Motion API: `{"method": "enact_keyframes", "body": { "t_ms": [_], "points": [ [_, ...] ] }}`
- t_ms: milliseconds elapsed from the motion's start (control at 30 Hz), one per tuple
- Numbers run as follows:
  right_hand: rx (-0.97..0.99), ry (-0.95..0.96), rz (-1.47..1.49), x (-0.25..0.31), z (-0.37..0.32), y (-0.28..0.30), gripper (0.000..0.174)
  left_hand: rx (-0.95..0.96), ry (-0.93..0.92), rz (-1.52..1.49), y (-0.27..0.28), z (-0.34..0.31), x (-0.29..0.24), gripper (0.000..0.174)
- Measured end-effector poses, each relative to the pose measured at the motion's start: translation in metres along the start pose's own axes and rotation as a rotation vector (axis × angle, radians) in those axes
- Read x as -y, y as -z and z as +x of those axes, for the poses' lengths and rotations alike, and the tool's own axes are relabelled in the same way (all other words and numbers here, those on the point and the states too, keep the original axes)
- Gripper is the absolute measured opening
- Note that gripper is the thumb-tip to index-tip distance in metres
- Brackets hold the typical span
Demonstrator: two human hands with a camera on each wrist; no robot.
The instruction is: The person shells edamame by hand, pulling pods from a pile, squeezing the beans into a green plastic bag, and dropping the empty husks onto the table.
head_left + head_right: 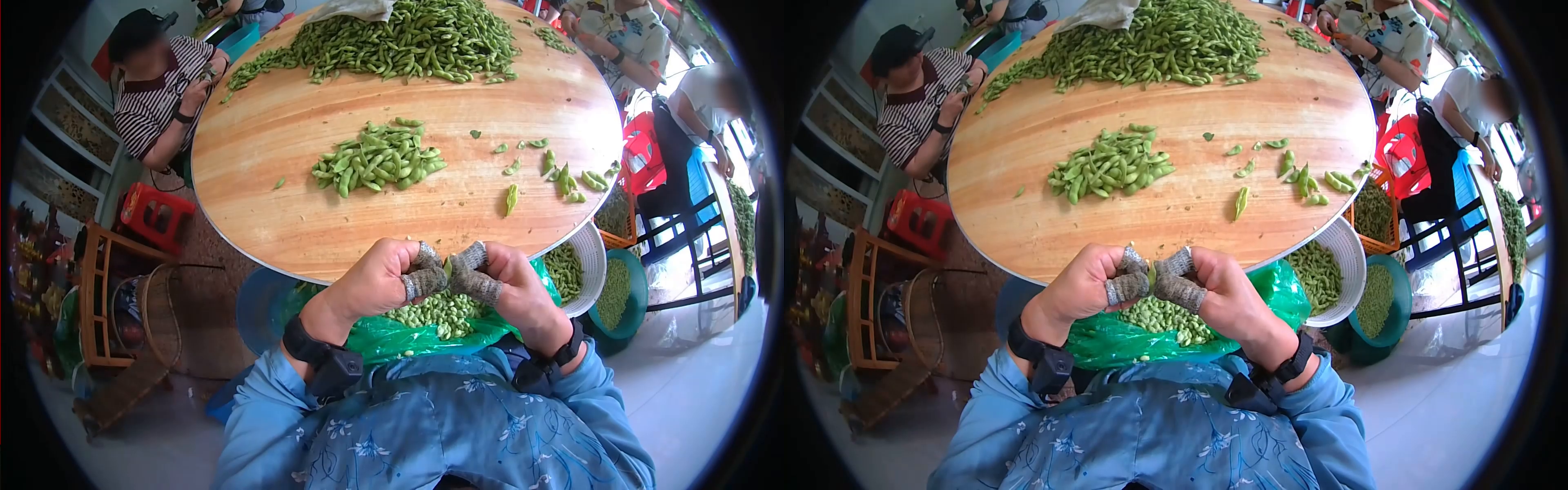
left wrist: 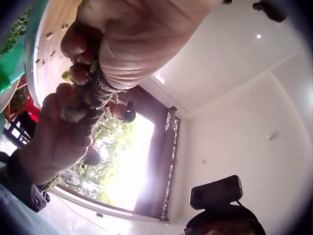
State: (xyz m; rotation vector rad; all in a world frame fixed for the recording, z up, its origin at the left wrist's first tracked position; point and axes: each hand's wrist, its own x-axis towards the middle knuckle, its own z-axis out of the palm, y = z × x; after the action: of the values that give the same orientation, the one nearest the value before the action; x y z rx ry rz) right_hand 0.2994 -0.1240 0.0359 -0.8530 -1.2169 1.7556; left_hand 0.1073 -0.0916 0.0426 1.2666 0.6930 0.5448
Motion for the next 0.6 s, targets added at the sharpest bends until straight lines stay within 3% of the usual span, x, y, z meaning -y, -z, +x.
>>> {"method": "enact_keyframes", "body": {
  "t_ms": [133,333,433,467,533,600],
  "points": [
    [0.002,0.011,-0.008,-0.007,0.004,-0.003,0.015,0.051,-0.043,0.000,0.003,0.002,0.003,0.019],
    [-0.113,-0.032,-0.075,-0.019,0.017,0.002,0.012,-0.127,0.010,0.025,-0.004,0.005,0.015,0.014],
    [-0.111,-0.043,0.021,-0.016,0.016,0.001,0.013,-0.296,-0.258,0.873,-0.013,0.001,0.015,0.022],
    [-0.116,0.005,0.071,-0.016,0.016,-0.001,0.013,-0.297,-0.252,0.872,-0.015,0.002,0.018,0.022],
    [-0.110,0.052,0.121,-0.017,0.017,-0.003,0.013,-0.445,-0.563,1.169,-0.018,0.005,0.023,0.027],
    [-0.143,0.138,0.062,-0.019,0.016,-0.003,0.014,-0.478,-0.623,1.128,-0.017,0.007,0.029,0.030]
  ]
}}
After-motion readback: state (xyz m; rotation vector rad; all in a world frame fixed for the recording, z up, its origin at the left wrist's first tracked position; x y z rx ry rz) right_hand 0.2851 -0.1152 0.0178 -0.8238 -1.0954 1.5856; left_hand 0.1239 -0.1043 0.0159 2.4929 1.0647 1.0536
